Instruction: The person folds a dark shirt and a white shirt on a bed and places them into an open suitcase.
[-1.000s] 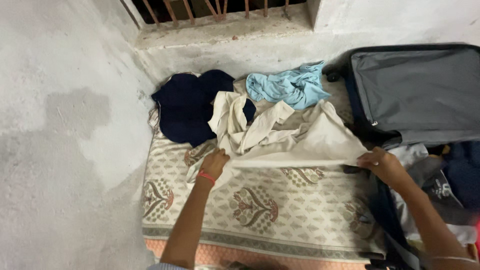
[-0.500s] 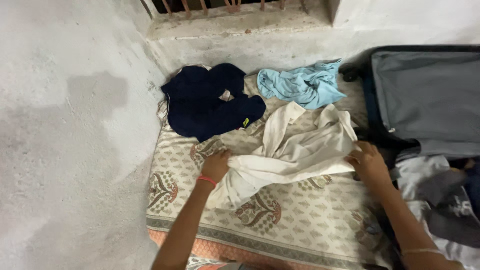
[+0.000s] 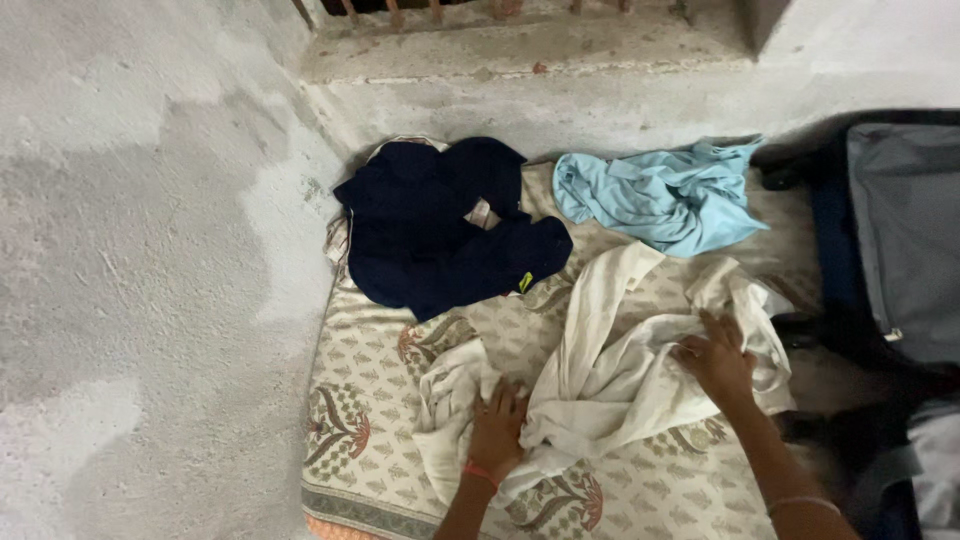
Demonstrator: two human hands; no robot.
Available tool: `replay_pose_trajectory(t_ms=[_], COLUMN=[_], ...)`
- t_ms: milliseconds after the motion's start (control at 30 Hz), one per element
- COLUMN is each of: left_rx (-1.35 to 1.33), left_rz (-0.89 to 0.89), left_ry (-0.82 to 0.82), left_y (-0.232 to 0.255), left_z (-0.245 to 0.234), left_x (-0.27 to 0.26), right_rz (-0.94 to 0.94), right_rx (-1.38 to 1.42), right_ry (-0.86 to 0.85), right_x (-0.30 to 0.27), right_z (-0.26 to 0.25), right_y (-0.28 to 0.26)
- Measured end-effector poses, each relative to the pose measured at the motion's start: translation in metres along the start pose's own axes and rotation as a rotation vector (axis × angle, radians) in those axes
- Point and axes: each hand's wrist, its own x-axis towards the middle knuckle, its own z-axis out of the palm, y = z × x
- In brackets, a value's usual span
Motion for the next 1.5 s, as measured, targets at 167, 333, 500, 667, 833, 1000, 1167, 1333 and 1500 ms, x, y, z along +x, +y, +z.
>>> replay_pose_trajectory(t_ms=[167, 333, 500, 667, 833, 1000, 1167, 1333, 1500], left_rx=[-0.085, -0.210, 0.356, 0.664, -0.239, -0.203, 0.242, 0.124, 0.072], left_rz=[-0.017, -0.037, 0.576, 0.191, 0.022, 0.126, 0.407, 0.152, 0.127], left_ry=[-0.140, -0.564, 0.174, 1.090, 0.799, 0.622, 0.289, 0.073, -0.054], left_y=[0.004, -0.029, -0.082, -0.094, -0.078, -0.094, -0.130, -0.135, -0.114], left_z=[-0.016, -0.055, -0.144, -0.336, -0.362, -0.305, -0.183, -0.090, -0.067], left_x=[-0.005, 0.028, 0.080, 0.136, 0.093, 0.042, 0.005, -0.024, -0.062], right_rz=[-0.104, 0.123, 0.194, 0.013, -0.191, -0.167, -0.036, 0.008, -0.075], right_rx=[0.003, 0.604, 0.974, 1.149, 0.175, 0.108, -0.132, -0.315, -0.487], right_ry=[0.261, -0.864, -0.631, 0.101, 0.464, 0.346, -0.058, -0.305, -0.384], right_x=[-0.032, -0.024, 0.071, 0.105, 0.051, -0.013, -0.071, -0.113, -0.140], right_z=[0.031, 0.009, -0.118, -0.249, -0.277, -0.223, -0.174, -0.119, -0.060], right_y=[0.013, 0.053, 0.060, -0.001, -0.026, 0.014, 0.037, 0.047, 0.078])
